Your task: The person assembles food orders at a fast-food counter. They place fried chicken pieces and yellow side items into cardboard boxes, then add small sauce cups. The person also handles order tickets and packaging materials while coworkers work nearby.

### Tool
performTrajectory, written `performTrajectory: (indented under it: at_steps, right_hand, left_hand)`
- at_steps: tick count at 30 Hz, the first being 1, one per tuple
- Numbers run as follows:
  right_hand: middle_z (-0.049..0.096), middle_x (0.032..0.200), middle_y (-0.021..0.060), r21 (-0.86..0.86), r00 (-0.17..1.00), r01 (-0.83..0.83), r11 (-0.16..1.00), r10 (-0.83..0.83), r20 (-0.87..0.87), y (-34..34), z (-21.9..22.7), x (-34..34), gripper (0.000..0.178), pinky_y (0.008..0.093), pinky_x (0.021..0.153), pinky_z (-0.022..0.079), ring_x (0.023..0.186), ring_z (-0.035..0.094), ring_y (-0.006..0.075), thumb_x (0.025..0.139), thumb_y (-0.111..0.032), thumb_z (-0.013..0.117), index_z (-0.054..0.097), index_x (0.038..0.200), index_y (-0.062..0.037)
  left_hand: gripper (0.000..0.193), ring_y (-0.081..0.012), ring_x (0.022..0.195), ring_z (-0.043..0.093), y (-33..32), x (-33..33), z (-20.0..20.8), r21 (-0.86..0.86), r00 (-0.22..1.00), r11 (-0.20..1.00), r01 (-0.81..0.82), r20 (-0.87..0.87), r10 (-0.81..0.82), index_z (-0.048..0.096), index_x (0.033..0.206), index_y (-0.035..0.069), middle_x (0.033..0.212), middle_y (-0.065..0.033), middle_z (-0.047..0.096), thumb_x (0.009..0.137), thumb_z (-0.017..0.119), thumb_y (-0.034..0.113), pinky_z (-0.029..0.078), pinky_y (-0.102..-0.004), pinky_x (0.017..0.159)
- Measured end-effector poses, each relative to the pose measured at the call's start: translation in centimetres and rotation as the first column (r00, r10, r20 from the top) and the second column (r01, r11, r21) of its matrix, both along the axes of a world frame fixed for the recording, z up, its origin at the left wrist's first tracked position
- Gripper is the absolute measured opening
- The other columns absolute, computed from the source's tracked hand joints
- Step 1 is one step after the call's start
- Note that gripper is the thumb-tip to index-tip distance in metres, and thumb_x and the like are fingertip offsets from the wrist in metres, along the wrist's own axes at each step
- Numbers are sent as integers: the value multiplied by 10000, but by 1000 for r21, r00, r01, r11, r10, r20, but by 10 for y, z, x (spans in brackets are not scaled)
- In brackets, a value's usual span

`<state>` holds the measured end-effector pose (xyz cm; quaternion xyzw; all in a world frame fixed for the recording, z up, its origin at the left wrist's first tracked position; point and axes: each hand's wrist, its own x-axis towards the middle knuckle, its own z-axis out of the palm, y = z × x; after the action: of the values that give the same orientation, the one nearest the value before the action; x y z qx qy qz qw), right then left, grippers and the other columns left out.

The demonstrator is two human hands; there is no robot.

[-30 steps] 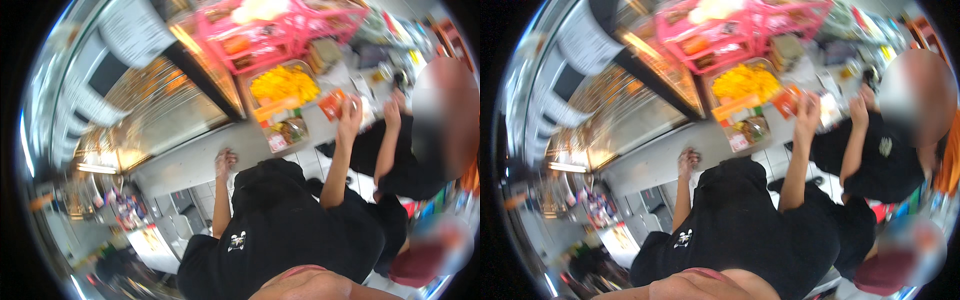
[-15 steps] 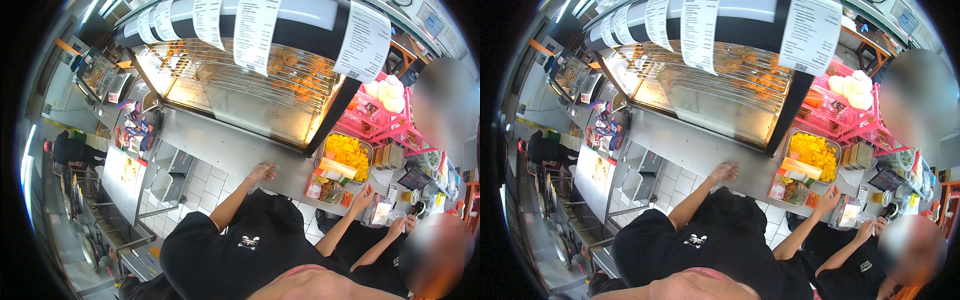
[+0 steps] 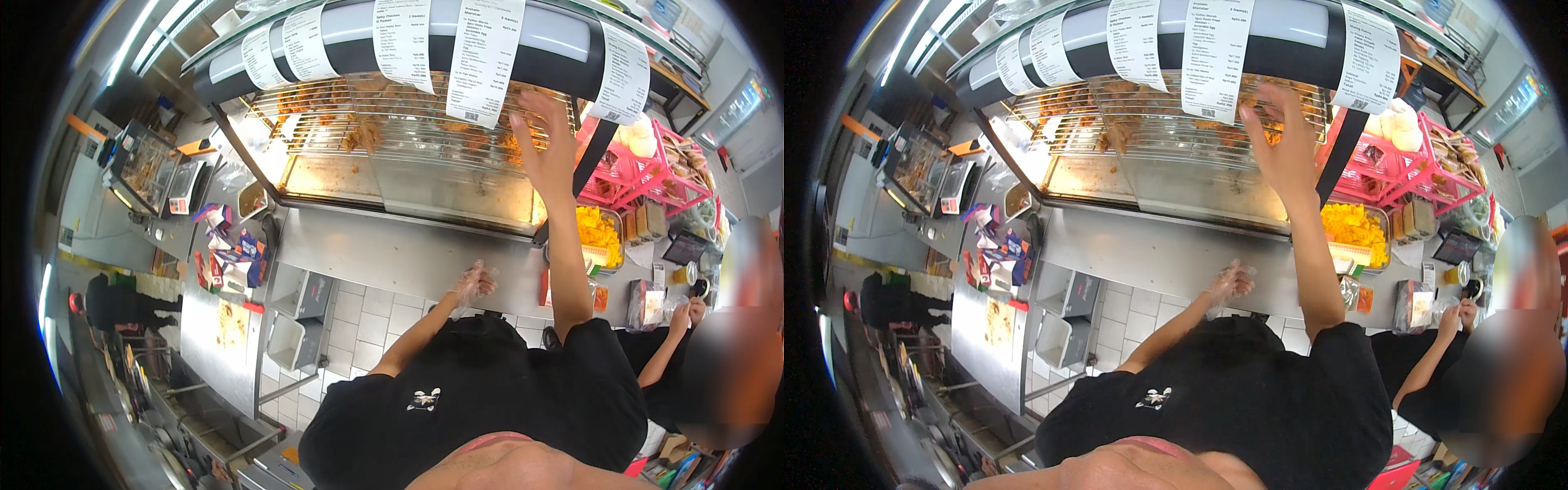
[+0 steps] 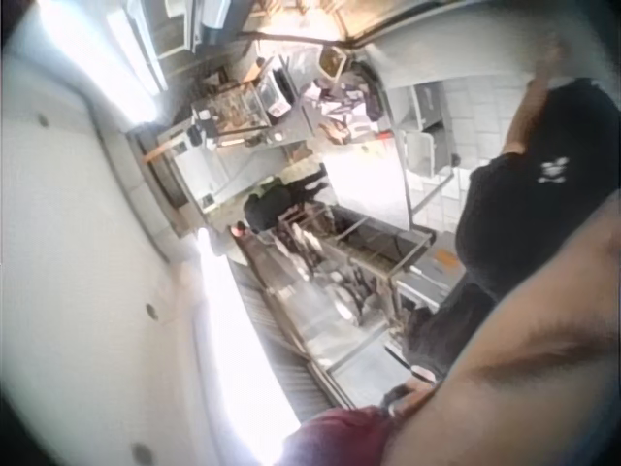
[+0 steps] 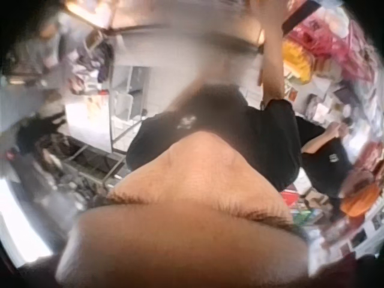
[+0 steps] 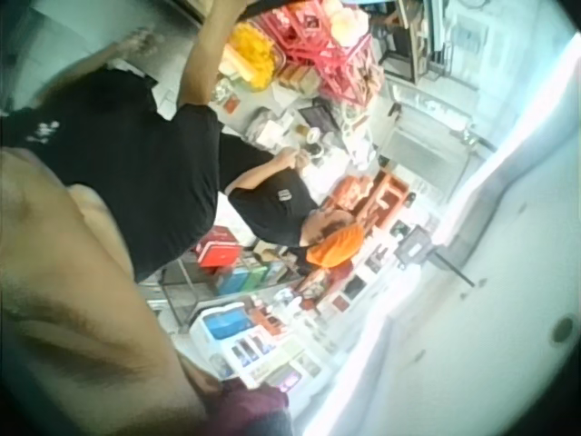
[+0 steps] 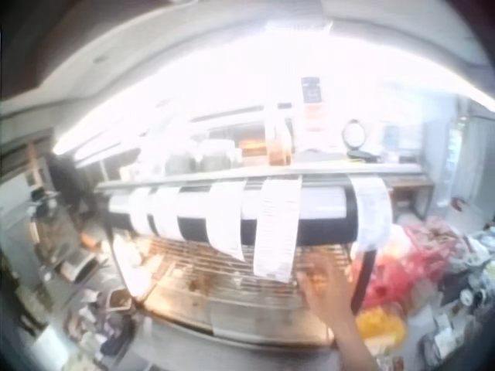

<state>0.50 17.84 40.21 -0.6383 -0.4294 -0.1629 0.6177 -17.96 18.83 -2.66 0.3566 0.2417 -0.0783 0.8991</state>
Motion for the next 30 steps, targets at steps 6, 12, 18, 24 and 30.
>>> performTrajectory:
  at_steps: [6,12,18,24,30]
  right_hand:
    - [704,892,104,126,989,33,992,-14,-149,42,21,21,252,259,727,551,803,688,132,919,-122,734,505,953,-23]
    - [705,860,81,188,974,18,982,26,-227,49,12,29,276,236,683,533,777,676,103,892,-119,768,514,943,-26]
    - [709,868,63,277,942,-118,954,196,-274,50,4,34,226,219,665,512,780,671,92,886,-66,758,538,918,-30]
    - [676,854,27,183,913,-105,978,168,-372,1,-18,28,171,214,682,502,784,644,82,894,-34,740,574,935,-29]
    - [668,887,19,179,887,-2,984,84,-454,-108,-55,19,127,231,726,531,834,666,86,909,-8,712,593,951,-24]
  left_hand:
    - [648,-218,707,695,5,1,-10,-4,999,999,40,3,-40,538,1177,32,866,-174,693,971,481,643,585,-339,656]
    - [644,-225,696,692,4,3,-10,-36,999,998,46,-8,-47,513,1192,21,873,-176,688,967,517,624,585,-342,648]
    - [650,-223,689,688,2,2,-11,-49,999,998,32,-19,-33,519,1177,16,851,-164,681,956,536,628,584,-338,646]
    - [673,-204,725,676,4,5,-18,16,998,998,55,-24,-55,540,1195,0,888,-164,685,984,472,635,581,-337,695]
    - [546,-190,746,680,1,0,-23,73,996,994,76,41,-80,559,1196,31,913,-145,699,1040,439,540,577,-322,709]
